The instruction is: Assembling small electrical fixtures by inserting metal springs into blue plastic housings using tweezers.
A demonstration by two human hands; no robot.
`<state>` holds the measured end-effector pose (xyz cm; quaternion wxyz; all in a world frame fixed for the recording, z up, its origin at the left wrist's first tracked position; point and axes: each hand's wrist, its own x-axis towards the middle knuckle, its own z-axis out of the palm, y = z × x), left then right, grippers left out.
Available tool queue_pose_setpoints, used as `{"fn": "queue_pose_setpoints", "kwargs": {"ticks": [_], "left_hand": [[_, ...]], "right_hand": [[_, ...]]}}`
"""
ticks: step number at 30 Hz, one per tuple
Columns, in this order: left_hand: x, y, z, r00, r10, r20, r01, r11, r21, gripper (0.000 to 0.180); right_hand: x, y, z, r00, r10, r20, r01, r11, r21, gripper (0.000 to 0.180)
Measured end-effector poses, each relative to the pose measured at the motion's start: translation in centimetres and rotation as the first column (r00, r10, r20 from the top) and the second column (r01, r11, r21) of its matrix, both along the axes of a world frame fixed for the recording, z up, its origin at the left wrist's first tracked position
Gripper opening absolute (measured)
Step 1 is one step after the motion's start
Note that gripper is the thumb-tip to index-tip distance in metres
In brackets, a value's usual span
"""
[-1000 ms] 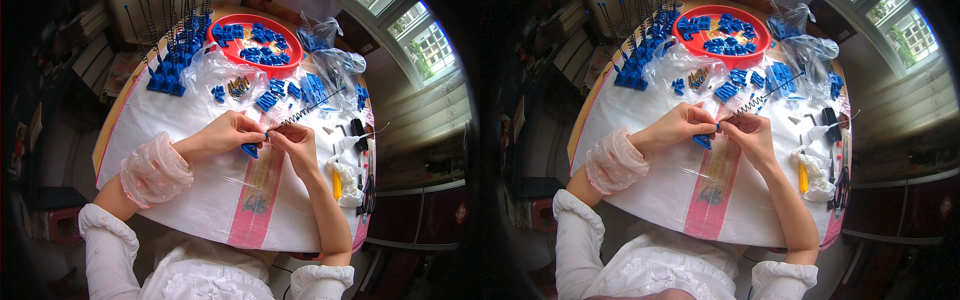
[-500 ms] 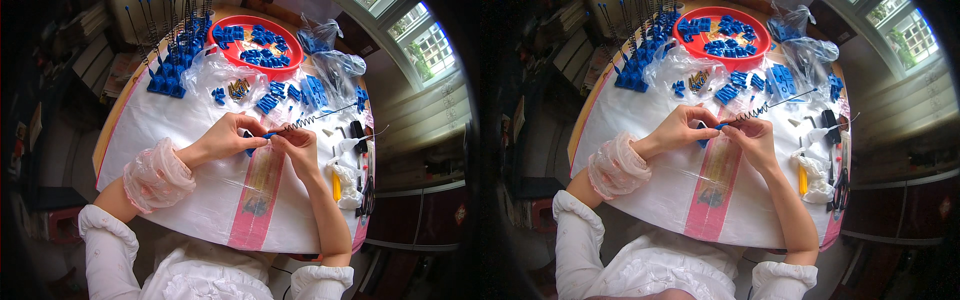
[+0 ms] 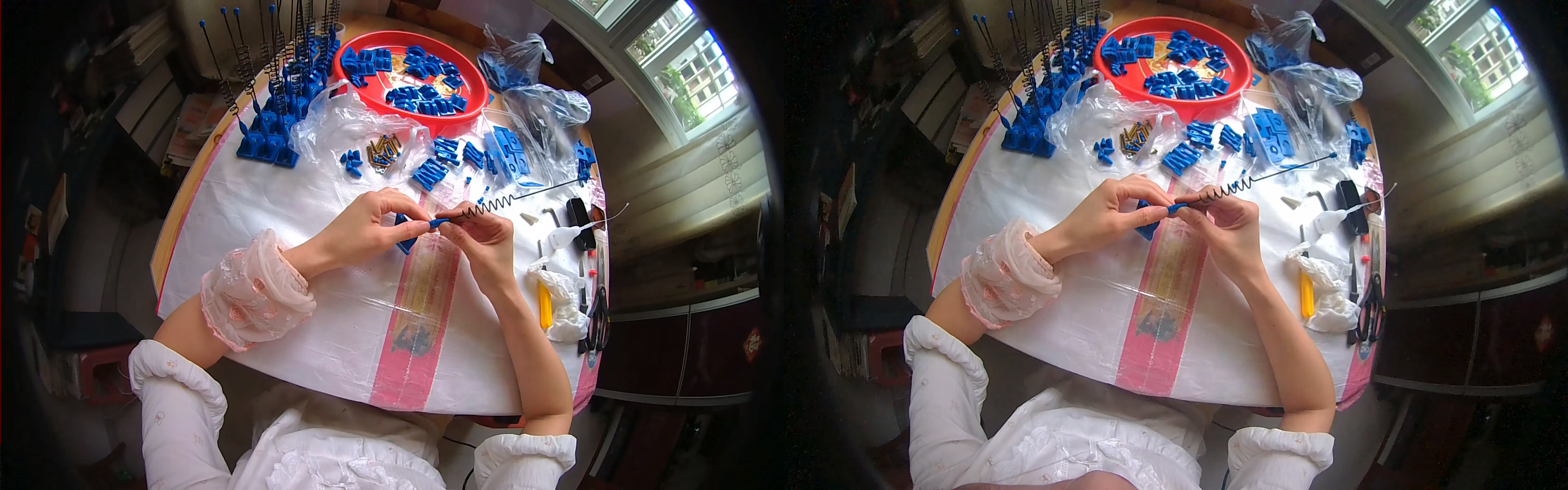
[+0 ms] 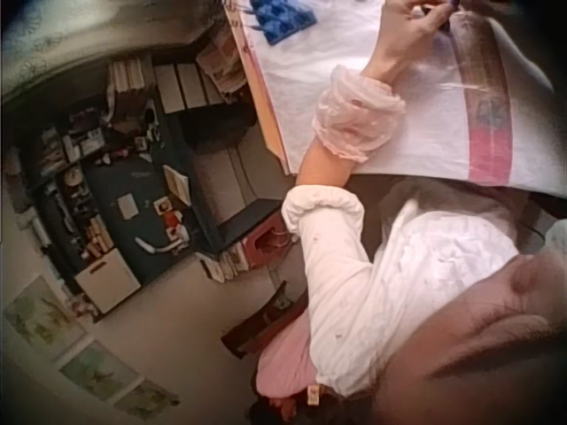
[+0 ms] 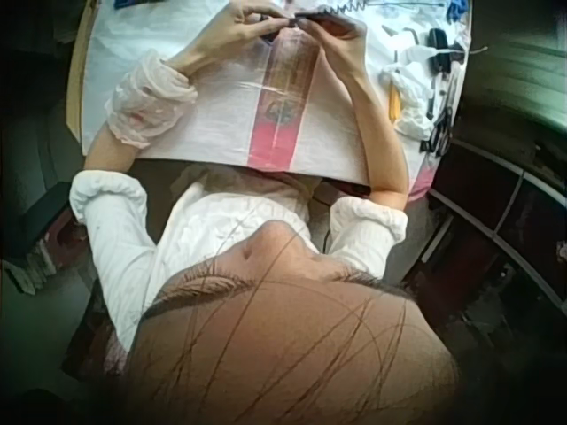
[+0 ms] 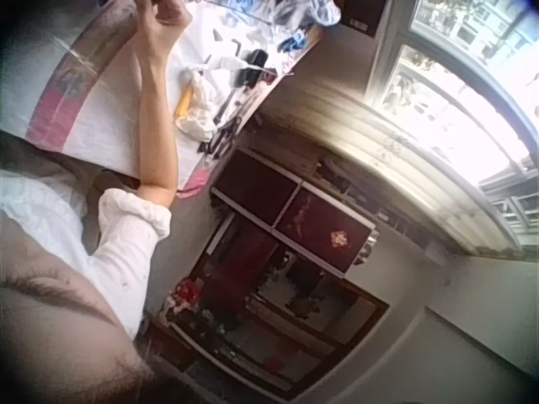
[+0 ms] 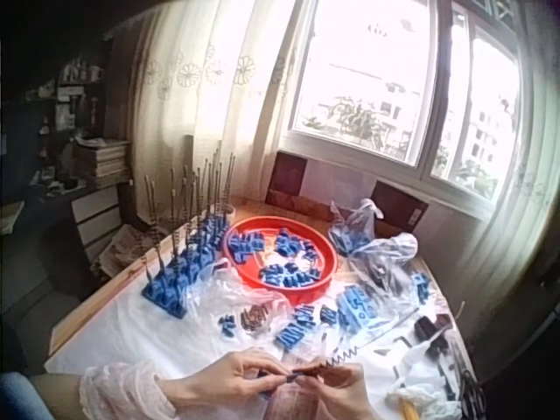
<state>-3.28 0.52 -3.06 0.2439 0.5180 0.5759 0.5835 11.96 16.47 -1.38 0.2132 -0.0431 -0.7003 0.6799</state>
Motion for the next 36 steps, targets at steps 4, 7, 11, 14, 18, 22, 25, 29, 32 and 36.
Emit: {"fn": "queue_pose_setpoints", "kwargs": {"ticks": [4,7,11,14,18,22,25,29,32,36], "left_hand": [[0.3,-0.3,0.8,0.999,-0.007,0.051,0.013,0.992,-0.122,0.017],[0.3,-0.3,0.9,0.999,0.018,-0.047,-0.022,0.996,-0.088,0.017],[0.8,-0.5,1.6,0.997,0.074,-0.034,-0.078,0.985,-0.155,0.017],[1.0,-0.5,1.3,0.994,0.105,-0.037,-0.109,0.988,-0.109,0.016],[1.2,-0.5,1.1,0.989,0.135,-0.053,-0.138,0.989,-0.057,0.014],[1.3,-0.5,1.8,0.988,0.134,-0.079,-0.139,0.988,-0.070,0.013],[1.2,-0.4,1.4,0.987,0.124,-0.101,-0.129,0.991,-0.042,0.012],[1.1,-0.4,1.6,0.985,0.114,-0.132,-0.119,0.992,-0.033,0.011],[1.0,-0.3,1.3,0.985,0.101,-0.141,-0.108,0.993,-0.046,0.010],[0.9,-0.2,1.1,0.982,0.098,-0.161,-0.108,0.993,-0.057,0.009]], "right_hand": [[0.1,0.0,-0.3,0.999,-0.034,0.013,0.034,0.999,-0.009,0.016],[0.0,-0.5,0.0,0.996,-0.080,0.040,0.081,0.996,-0.028,0.014],[0.1,-0.8,-0.1,0.989,-0.136,0.060,0.139,0.989,-0.052,0.012],[0.0,-0.8,-0.5,0.990,-0.131,0.051,0.134,0.989,-0.061,0.011],[0.0,-0.8,-0.3,0.991,-0.109,0.078,0.114,0.992,-0.059,0.011],[0.1,-0.7,-0.3,0.993,-0.093,0.067,0.099,0.991,-0.089,0.012],[0.1,-0.6,-0.3,0.995,-0.073,0.067,0.082,0.987,-0.139,0.013],[0.1,-0.4,-0.6,0.997,-0.050,0.060,0.060,0.983,-0.174,0.014],[0.1,-0.4,-0.7,0.996,-0.059,0.068,0.069,0.985,-0.161,0.014],[0.0,-0.5,-0.3,0.995,-0.050,0.082,0.064,0.981,-0.183,0.014]]}}
